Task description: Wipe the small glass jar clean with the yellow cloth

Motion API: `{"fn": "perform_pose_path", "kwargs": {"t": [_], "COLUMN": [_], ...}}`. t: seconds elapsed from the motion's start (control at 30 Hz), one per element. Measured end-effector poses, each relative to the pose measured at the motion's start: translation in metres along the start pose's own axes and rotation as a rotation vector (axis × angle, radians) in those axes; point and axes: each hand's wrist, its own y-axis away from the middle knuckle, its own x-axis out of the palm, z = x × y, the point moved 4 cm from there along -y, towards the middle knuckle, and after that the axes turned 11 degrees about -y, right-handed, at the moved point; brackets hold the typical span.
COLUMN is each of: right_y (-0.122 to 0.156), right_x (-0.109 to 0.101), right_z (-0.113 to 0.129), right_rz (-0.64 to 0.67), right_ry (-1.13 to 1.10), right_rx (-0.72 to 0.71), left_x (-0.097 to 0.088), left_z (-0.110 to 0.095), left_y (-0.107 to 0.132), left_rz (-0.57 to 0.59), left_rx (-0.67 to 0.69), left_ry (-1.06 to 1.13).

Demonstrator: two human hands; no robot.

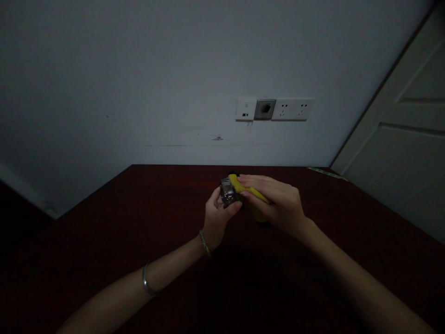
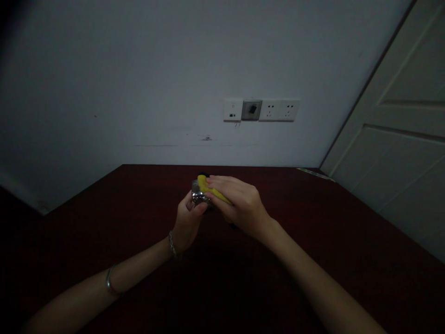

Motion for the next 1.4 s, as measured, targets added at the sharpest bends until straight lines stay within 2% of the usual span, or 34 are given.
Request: {"fn": "perform_pose_path", "kwargs": {"t": [0.23, 0.43, 0.5, 0.67, 0.9, 1.17, 1.3, 1.4], "right_y": [-0.004, -0.006, -0.005, 0.000, -0.001, -0.005, -0.007, -0.007], "right_x": [-0.005, -0.017, -0.021, -0.022, -0.007, -0.009, -0.007, -0.009], "right_z": [0.004, -0.001, -0.005, -0.015, -0.009, 0.002, 0.006, 0.000], "right_rz": [-0.092, 0.011, -0.010, -0.161, 0.027, 0.040, 0.067, 0.049], "right_ry": [-0.071, -0.079, -0.073, 0.013, -0.062, -0.048, -0.071, -0.088], "right_rx": [0.119, 0.316, 0.353, 0.312, 0.164, -0.002, 0.055, 0.218], "left_x": [0.004, -0.002, -0.005, -0.004, 0.002, 0.005, 0.005, 0.003], "left_z": [-0.008, -0.002, 0.000, 0.005, 0.008, -0.004, -0.008, -0.006], "left_y": [0.001, 0.002, 0.002, 0.004, 0.005, 0.004, 0.004, 0.002], "left_rz": [-0.038, -0.042, -0.033, 0.037, 0.085, 0.025, -0.006, 0.026], "left_rx": [-0.026, -0.040, -0.031, -0.024, -0.027, -0.066, -0.106, -0.146], "left_ry": [0.022, -0.012, -0.022, -0.056, -0.008, 0.033, 0.089, 0.099]}}
